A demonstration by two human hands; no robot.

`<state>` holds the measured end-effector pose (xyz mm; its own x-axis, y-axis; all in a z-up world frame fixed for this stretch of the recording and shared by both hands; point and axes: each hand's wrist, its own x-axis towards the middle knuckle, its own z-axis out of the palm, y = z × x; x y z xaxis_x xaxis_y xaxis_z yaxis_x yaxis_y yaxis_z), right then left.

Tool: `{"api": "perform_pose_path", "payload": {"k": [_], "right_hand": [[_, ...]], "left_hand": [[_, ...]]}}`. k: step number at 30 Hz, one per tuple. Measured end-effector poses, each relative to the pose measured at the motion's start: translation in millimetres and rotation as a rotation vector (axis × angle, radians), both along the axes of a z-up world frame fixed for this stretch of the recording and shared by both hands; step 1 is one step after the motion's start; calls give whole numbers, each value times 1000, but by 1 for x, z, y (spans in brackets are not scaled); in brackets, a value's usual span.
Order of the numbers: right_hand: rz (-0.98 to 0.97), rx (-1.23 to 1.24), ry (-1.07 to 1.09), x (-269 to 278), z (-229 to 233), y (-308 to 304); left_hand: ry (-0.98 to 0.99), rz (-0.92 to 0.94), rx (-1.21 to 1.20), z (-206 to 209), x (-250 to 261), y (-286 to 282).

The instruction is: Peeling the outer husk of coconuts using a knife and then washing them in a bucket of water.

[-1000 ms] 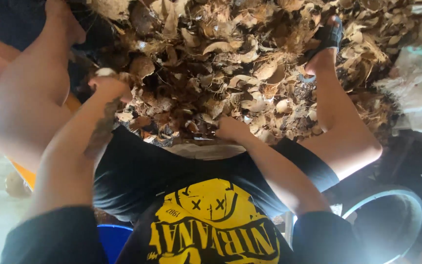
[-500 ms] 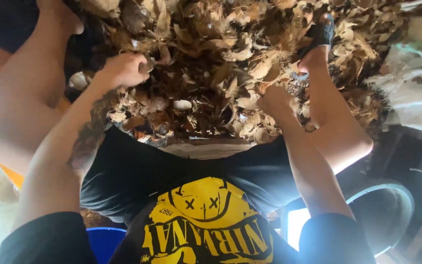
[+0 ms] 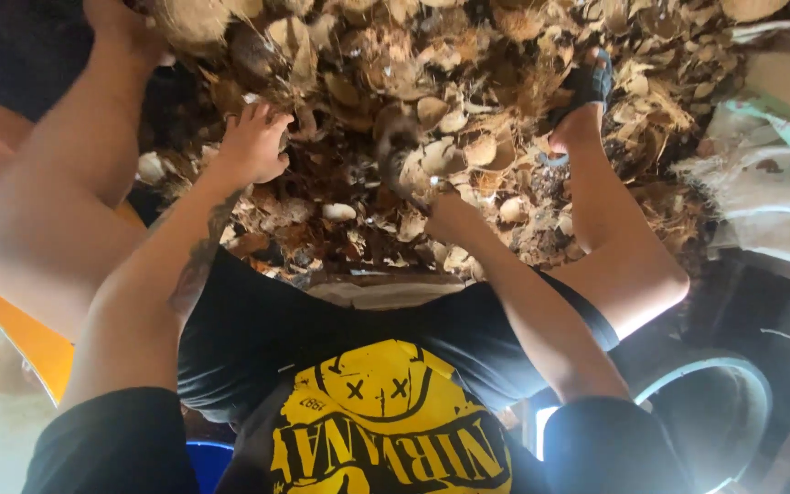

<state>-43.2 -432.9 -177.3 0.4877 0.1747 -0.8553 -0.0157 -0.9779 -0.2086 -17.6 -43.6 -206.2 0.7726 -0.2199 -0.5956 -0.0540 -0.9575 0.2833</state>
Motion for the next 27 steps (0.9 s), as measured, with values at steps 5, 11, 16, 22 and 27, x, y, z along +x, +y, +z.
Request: {"api": "perform_pose_path", "payload": {"k": [5, 11, 16, 22, 27], "right_hand": [[-147, 50, -29, 30, 30, -15], [56, -112, -167, 74, -49, 43], [42, 35, 94, 44, 47, 69], [-270, 222, -106, 124, -77, 58], [-561, 101, -254, 148, -99, 2]], "left_hand": [[-517, 185, -156, -24, -4, 18], [-503, 203, -153, -8, -1, 28], [-526, 282, -179, 19, 20, 37], [-399, 409, -288, 34, 28, 25], [-400, 384, -292, 35, 29, 39]]}}
